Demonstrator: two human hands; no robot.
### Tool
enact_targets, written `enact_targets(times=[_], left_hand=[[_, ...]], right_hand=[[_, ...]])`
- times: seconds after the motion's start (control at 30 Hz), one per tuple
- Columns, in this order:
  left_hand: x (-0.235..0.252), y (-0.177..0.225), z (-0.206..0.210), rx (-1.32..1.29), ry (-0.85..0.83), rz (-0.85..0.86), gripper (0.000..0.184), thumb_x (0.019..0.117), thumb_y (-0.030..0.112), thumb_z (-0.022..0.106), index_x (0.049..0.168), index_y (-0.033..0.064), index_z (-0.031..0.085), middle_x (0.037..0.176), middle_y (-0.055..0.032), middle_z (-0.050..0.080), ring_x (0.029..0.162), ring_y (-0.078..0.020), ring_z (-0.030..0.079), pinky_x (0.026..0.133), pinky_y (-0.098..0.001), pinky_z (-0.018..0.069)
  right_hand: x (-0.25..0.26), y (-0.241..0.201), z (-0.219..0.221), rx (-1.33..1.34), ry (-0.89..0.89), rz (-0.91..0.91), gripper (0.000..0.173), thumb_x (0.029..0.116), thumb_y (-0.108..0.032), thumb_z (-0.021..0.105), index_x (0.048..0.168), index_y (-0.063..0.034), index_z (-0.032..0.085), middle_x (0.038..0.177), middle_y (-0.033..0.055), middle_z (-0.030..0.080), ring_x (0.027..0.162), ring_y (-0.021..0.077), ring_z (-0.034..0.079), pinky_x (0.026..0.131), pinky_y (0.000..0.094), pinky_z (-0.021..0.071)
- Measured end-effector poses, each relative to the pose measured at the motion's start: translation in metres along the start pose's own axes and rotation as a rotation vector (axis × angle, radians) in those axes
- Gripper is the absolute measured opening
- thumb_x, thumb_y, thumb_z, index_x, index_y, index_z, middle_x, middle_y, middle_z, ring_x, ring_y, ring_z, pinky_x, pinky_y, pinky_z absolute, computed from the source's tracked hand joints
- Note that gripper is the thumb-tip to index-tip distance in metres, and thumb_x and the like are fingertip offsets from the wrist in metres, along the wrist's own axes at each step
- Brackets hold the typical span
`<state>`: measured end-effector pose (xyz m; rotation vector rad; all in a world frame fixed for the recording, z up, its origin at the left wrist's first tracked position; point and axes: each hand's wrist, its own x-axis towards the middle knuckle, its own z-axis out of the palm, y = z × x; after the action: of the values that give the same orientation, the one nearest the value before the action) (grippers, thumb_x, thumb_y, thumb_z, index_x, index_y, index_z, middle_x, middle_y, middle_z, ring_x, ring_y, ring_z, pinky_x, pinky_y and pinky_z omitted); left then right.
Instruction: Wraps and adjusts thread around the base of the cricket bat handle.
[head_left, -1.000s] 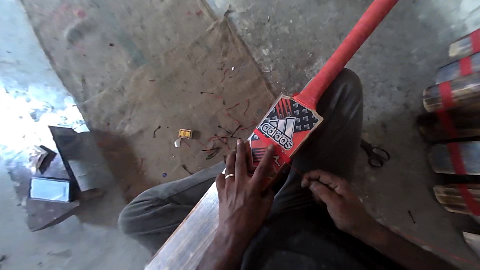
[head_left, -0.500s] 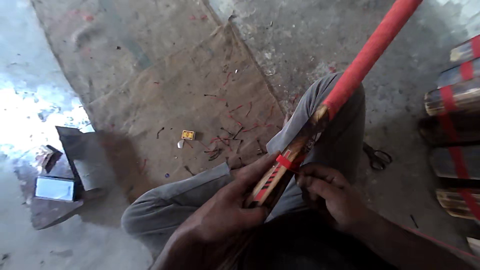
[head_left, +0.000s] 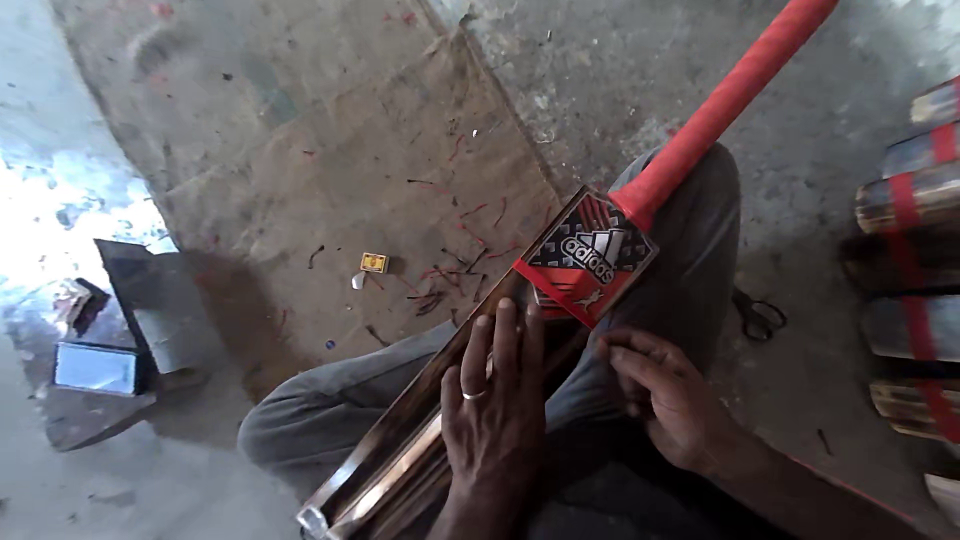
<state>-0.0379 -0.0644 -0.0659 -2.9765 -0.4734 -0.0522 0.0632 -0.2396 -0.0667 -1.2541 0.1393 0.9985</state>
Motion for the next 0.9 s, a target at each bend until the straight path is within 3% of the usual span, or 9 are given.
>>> enact_targets(times=[0.07, 0.17, 0.37, 0.5, 0.7, 0.9], left_hand=[[0.003, -0.004, -0.001, -0.043, 0.008, 0.011, 0.079, 0.092, 0.037, 0.064, 0.163, 0.0312, 0.028, 0.169, 0.0036, 0.024, 0.145, -0.0235, 0.04, 0.093, -0.0442, 0.0482], [0.005, -0.006, -0.002, -0.082, 0.027, 0.027, 0.078, 0.0907, 0.038, 0.065, 0.161, 0.0296, 0.033, 0.167, 0.0005, 0.03, 0.144, -0.0245, 0.042, 0.096, -0.045, 0.0489], [0.003, -0.007, -0.001, -0.082, 0.044, 0.036, 0.078, 0.0903, 0.04, 0.065, 0.161, 0.0298, 0.033, 0.167, -0.0005, 0.03, 0.144, -0.0251, 0.04, 0.099, -0.0454, 0.0472], [0.003, -0.006, -0.002, -0.072, 0.031, 0.027, 0.076, 0.0912, 0.04, 0.065, 0.16, 0.0311, 0.034, 0.167, -0.0002, 0.03, 0.145, -0.0253, 0.04, 0.099, -0.0456, 0.0479], [0.004, -0.007, -0.002, -0.079, 0.048, 0.033, 0.077, 0.0899, 0.04, 0.065, 0.16, 0.0314, 0.035, 0.167, 0.0006, 0.029, 0.144, -0.0245, 0.041, 0.097, -0.0448, 0.048], [0.011, -0.006, -0.01, -0.098, -0.026, 0.053, 0.073, 0.0894, 0.039, 0.069, 0.154, 0.0518, 0.038, 0.166, -0.0035, 0.028, 0.142, -0.0308, 0.041, 0.093, -0.0502, 0.0504]], right_hand=[[-0.006, 0.011, -0.012, 0.02, -0.007, -0.017, 0.019, 0.1012, -0.021, 0.057, 0.11, -0.0155, 0.073, 0.065, -0.0008, 0.047, 0.051, 0.006, 0.042, 0.048, 0.0206, 0.039], [-0.014, 0.018, -0.021, 0.033, -0.055, -0.054, 0.02, 0.1017, -0.019, 0.054, 0.107, -0.0129, 0.072, 0.064, -0.0011, 0.046, 0.052, 0.0058, 0.043, 0.049, 0.0211, 0.0392], [-0.023, 0.009, -0.022, -0.05, -0.122, -0.194, 0.02, 0.104, -0.017, 0.053, 0.107, -0.0105, 0.071, 0.067, 0.0009, 0.05, 0.052, 0.0064, 0.044, 0.049, 0.0219, 0.0402], [-0.016, 0.019, -0.029, -0.106, -0.034, -0.101, 0.021, 0.1038, -0.02, 0.052, 0.108, -0.0156, 0.072, 0.067, 0.0009, 0.048, 0.052, 0.0079, 0.042, 0.048, 0.0227, 0.0382], [-0.018, 0.027, -0.032, 0.213, -0.047, -0.046, 0.017, 0.1001, -0.018, 0.057, 0.107, -0.0149, 0.072, 0.064, -0.001, 0.048, 0.051, 0.0054, 0.044, 0.049, 0.0214, 0.0419], [-0.009, 0.032, -0.035, 0.13, -0.046, 0.056, 0.019, 0.1037, -0.02, 0.054, 0.107, -0.0132, 0.071, 0.066, 0.0003, 0.047, 0.051, 0.0056, 0.041, 0.047, 0.0204, 0.0375]])
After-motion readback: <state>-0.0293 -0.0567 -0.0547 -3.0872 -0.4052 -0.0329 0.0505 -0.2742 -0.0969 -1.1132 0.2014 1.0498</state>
